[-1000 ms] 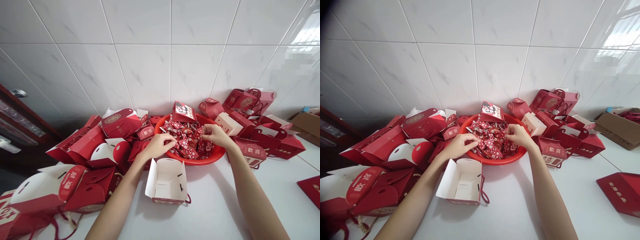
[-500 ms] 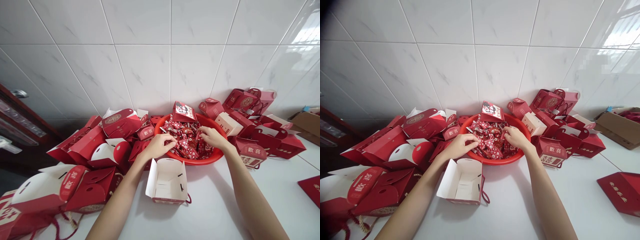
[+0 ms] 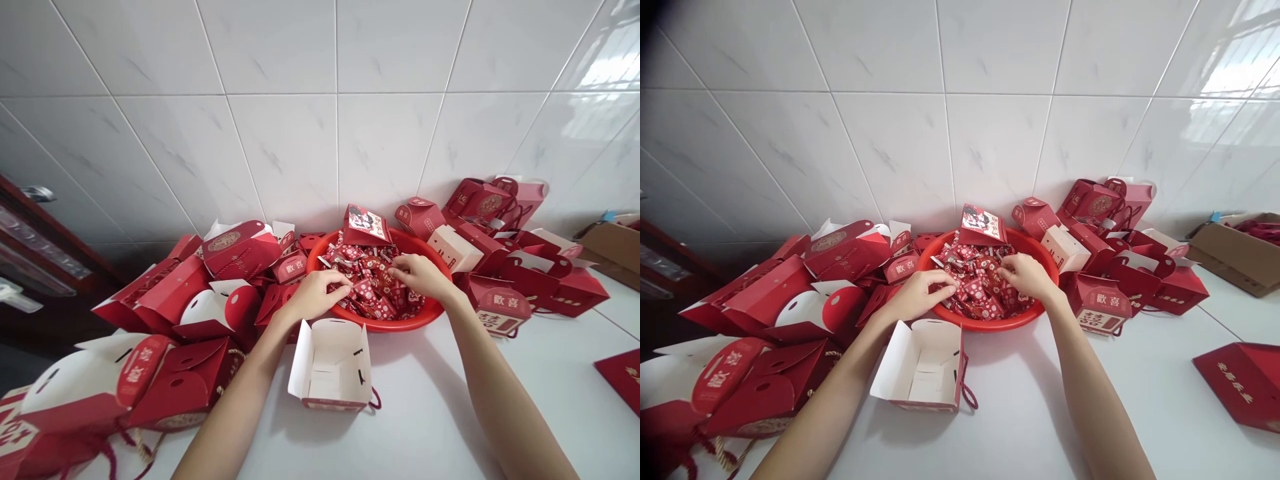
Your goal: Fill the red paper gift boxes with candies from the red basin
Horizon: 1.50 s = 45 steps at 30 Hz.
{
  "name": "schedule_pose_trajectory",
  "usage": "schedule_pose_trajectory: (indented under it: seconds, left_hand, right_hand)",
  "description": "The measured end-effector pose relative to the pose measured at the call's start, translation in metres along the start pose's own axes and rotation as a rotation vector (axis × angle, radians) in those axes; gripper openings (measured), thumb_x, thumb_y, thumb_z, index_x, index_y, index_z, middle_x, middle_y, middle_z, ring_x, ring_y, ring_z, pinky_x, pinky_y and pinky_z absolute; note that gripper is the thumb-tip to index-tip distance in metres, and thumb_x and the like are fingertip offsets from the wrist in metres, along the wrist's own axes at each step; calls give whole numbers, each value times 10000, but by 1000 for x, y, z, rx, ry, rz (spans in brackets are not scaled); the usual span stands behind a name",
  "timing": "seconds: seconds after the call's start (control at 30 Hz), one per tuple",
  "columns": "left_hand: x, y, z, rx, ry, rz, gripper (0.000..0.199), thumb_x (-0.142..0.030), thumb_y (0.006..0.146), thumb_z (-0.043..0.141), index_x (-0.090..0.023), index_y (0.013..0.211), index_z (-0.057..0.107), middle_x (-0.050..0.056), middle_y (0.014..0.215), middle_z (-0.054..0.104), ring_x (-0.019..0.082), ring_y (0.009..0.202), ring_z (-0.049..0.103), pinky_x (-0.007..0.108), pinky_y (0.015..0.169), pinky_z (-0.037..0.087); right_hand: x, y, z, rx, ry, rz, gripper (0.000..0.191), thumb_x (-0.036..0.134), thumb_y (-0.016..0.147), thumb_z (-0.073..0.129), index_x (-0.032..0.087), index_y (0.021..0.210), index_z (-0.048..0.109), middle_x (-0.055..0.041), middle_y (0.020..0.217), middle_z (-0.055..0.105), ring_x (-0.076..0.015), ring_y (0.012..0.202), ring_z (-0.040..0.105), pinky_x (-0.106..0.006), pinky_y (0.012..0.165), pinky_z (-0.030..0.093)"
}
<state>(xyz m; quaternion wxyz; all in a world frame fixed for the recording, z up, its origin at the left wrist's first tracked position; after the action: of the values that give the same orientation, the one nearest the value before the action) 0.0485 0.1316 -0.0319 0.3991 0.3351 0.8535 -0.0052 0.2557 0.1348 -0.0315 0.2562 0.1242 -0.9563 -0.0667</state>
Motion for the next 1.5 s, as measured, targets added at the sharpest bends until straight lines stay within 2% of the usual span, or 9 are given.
schedule_pose_trajectory:
  seconds: [0.13, 0.3, 0.43, 0.53, 0.7, 0.8, 0.97, 1.2, 1.5]
  left_hand:
    - [2, 0, -4, -60, -160, -28, 323, -399, 902, 612, -186, 1118, 725, 82, 1141, 773, 245, 1014, 719, 363, 912, 563]
    - [-1, -1, -7, -114, -388, -28, 568, -529, 820, 726, -158, 1243, 652, 114, 1119, 753, 284, 1041, 712, 390, 903, 572]
    - [-5, -4, -16, -229, -410, 10, 479, -520, 830, 732, -167, 1152, 699, 101, 1120, 739, 282, 1064, 684, 382, 942, 533]
    - [-11, -5, -21, -247, -418, 42, 356, -510, 885, 670, -160, 930, 723, 68, 973, 731, 236, 951, 662, 340, 884, 513]
    - [-16, -8, -27, -276, -440, 42, 447, -536, 876, 666, -174, 634, 565, -20, 644, 509, 131, 633, 452, 268, 621, 396]
    - [-22, -11, -32, -312, -440, 60, 504, -531, 880, 661, -188, 581, 445, -45, 598, 361, 108, 588, 325, 261, 559, 300]
    - [-25, -13, -34, -334, -508, 15, 568, -582, 868, 659, -191, 552, 394, -48, 586, 318, 102, 569, 280, 272, 534, 250]
    - [-15, -7, -14, -238, -1009, -132, 430, -573, 707, 823, -169, 676, 678, 17, 705, 661, 172, 713, 612, 317, 717, 505]
    - [-34, -15, -19, -95, -766, -54, 402, -389, 739, 865, -158, 1054, 774, 96, 1097, 790, 284, 1020, 736, 443, 953, 577]
  right_hand:
    - [26, -6, -16, -80, 227, -96, 388, 496, 973, 449, 206, 728, 528, 9, 649, 509, -133, 583, 437, -259, 540, 354]
    - [55, -13, -22, -177, 616, -159, 438, 584, 902, 608, 202, 703, 532, 34, 628, 446, -109, 560, 356, -265, 510, 281]
    - [69, -14, -13, -174, 707, -156, 411, 550, 911, 616, 207, 703, 524, 38, 606, 464, -111, 556, 376, -267, 517, 285]
    - [74, -14, -8, -114, 748, -143, 412, 547, 908, 616, 207, 699, 515, 38, 616, 473, -109, 558, 394, -264, 520, 294]
    - [74, -15, -5, -39, 710, -126, 438, 570, 909, 602, 200, 690, 517, 42, 645, 428, -106, 580, 361, -264, 533, 295]
    - [74, -16, 1, 36, 661, -140, 477, 603, 901, 614, 200, 675, 493, 49, 633, 391, -99, 565, 322, -265, 509, 259]
    - [80, -17, 12, 120, 608, -172, 588, 688, 904, 569, 202, 588, 470, 46, 540, 399, -96, 510, 337, -274, 486, 267]
    - [91, -20, 8, 147, 730, -248, 571, 643, 938, 568, 171, 639, 682, -20, 597, 640, -126, 544, 505, -275, 554, 410]
    - [83, -19, 5, 81, 723, -200, 528, 618, 937, 584, 183, 649, 668, -19, 620, 631, -135, 573, 505, -272, 566, 414]
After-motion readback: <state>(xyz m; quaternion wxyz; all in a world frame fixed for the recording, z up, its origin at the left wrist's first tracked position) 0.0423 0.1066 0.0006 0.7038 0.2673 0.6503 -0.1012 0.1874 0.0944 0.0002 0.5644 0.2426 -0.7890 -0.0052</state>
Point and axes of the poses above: each hand's wrist, its own y-axis towards the middle knuckle, its own z-axis out of the palm, x = y × z, the point moved 8 cm from there along y, towards the middle knuckle
